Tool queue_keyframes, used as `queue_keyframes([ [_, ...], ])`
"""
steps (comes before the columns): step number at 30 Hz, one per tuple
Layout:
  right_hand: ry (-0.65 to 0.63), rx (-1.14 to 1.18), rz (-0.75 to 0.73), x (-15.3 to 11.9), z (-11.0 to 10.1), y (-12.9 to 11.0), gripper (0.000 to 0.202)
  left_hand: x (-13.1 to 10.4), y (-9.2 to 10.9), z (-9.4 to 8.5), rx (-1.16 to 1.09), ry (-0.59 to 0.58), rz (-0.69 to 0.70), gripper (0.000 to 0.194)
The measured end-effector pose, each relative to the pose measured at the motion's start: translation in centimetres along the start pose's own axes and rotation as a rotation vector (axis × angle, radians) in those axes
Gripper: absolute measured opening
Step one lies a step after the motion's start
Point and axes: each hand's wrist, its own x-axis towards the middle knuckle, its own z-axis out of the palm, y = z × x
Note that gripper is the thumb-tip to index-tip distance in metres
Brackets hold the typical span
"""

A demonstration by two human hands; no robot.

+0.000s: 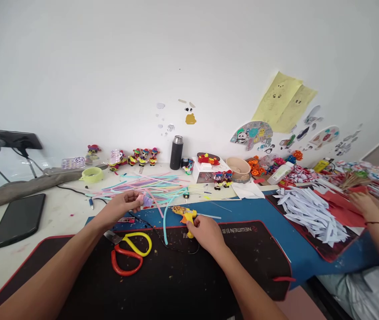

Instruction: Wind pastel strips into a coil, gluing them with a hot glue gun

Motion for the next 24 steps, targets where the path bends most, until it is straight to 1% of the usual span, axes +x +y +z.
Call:
queue_keyframes([
  [4, -0.044, 0.169, 0.073, 0.2, 0.4, 0.9, 0.035, -0.1, 0.3, 0.0, -0.001, -0.004, 0.014, 0.043],
  [8, -0.056, 0.433, 0.101, 0.4, 1.0, 1.9, 0.036, -0.3, 0.6, 0.1, 0.009, 0.0, 0.012, 0.046],
  [11, -0.099, 0.615, 0.171, 0.0, 0.9, 1.9, 0.036, -0.3, 0.7, 0.1, 0.016, -0.008, 0.011, 0.046],
  [14, -0.154, 0.848, 0.207, -0.7, 0.3, 1.5, 0.035, -0.4, 0.8, 0.2, 0.01, -0.008, 0.011, 0.046],
  [17, -0.191, 1.133, 0.184, -1.1, -0.1, 1.2, 0.035, -0.4, 0.7, 0.2, 0.008, 0.0, 0.016, 0.046],
  [20, -0.277, 1.415, 0.135, -1.1, 0.0, 0.9, 0.036, -0.4, 0.8, 0.2, 0.011, 0.017, 0.009, 0.046],
  [22, -0.337, 1.548, 0.086, -1.0, 0.1, 0.5, 0.036, -0.4, 0.9, 0.3, 0.006, 0.026, 0.006, 0.046],
  [24, -0.372, 1.624, 0.029, -1.0, 0.1, -0.3, 0.035, -0.4, 1.0, 0.3, -0.005, 0.031, 0.008, 0.045],
])
